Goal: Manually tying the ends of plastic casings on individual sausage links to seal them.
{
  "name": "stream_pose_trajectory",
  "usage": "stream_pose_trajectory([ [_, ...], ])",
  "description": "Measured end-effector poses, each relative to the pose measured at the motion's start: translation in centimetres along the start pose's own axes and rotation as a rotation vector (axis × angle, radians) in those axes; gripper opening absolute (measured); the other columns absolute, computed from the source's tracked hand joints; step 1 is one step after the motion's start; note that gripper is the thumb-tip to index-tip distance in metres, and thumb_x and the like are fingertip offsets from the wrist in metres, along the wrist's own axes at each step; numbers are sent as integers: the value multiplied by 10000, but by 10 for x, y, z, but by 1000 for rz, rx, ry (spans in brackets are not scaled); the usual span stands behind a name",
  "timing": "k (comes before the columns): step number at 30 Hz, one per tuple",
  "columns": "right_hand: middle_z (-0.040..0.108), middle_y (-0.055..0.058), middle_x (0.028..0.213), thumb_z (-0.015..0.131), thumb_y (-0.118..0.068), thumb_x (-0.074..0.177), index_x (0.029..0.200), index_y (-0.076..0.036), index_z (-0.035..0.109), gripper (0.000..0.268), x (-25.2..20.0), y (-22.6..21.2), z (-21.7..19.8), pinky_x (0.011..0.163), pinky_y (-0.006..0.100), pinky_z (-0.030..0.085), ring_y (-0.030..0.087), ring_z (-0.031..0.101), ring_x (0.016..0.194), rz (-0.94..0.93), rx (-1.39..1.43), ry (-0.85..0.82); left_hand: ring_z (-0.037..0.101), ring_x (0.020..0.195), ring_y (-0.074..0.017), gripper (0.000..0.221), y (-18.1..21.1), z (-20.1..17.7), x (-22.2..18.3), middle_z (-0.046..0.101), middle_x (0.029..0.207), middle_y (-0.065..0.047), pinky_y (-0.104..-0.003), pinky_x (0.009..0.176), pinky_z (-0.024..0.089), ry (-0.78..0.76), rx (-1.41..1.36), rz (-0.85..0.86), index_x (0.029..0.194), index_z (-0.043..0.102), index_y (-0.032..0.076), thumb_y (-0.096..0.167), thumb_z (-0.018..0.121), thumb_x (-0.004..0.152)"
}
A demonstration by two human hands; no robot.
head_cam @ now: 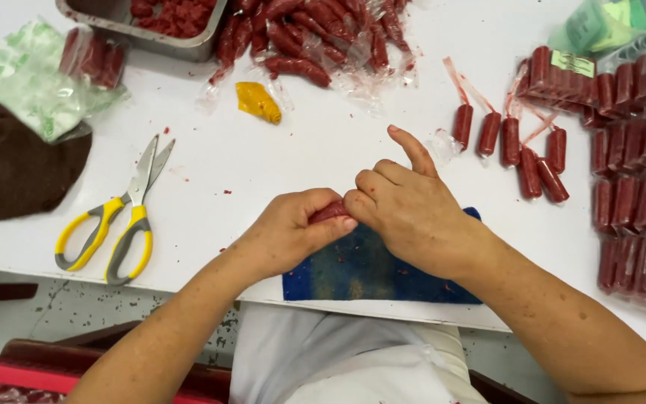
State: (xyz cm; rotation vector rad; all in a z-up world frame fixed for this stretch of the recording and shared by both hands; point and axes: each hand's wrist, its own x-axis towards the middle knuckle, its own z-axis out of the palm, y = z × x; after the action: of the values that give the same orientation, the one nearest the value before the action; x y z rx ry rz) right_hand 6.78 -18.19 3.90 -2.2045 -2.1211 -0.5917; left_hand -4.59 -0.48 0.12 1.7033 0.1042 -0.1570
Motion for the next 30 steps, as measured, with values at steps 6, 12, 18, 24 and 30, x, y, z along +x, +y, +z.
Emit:
stream_pose_trajectory([
  [6,556,57,993,526,75,771,921,-177,632,312,19,-12,41,1176,742,28,367,500,1421,-104,62,43,694,953,-396,745,-8,-5,4,711,1093,-130,-448,752,526,119,427,-84,1419,407,133,188,658,720],
  [12,533,19,986,429,21,1072,881,-183,559,309,32,41,31,1173,772,-13,377,567,1451,-250,-48,172,458,638,-101,91,-11,-46,-23,533,702,54,-257,628,380,-23,165,-177,917,685,219,195,598,929],
  [18,548,-34,982,433,-34,1057,1009,-225,649,293,76,30,59,1226,678,47,285,444,1485,-381,-49,154,638,1035,-137,1119,-29,-59,-1,637,1164,-41,-284,970,526,40,-289,18,1624,83,182,239,782,752],
  [24,627,-13,982,606,-114,1140,900,-221,612,263,143,95,71,1193,747,21,328,734,1314,-456,-163,430,384,545,-83,272,4,-85,-28,408,566,57,-227,589,375,326,-68,-147,1120,761,215,322,601,927],
  [30,665,191,1090,478,3,1096,892,-23,544,217,273,120,115,1203,653,-63,301,694,1173,131,240,742,413,573,-97,248,-12,-109,-35,449,597,52,-253,569,377,420,-22,-8,830,700,166,325,598,990],
])
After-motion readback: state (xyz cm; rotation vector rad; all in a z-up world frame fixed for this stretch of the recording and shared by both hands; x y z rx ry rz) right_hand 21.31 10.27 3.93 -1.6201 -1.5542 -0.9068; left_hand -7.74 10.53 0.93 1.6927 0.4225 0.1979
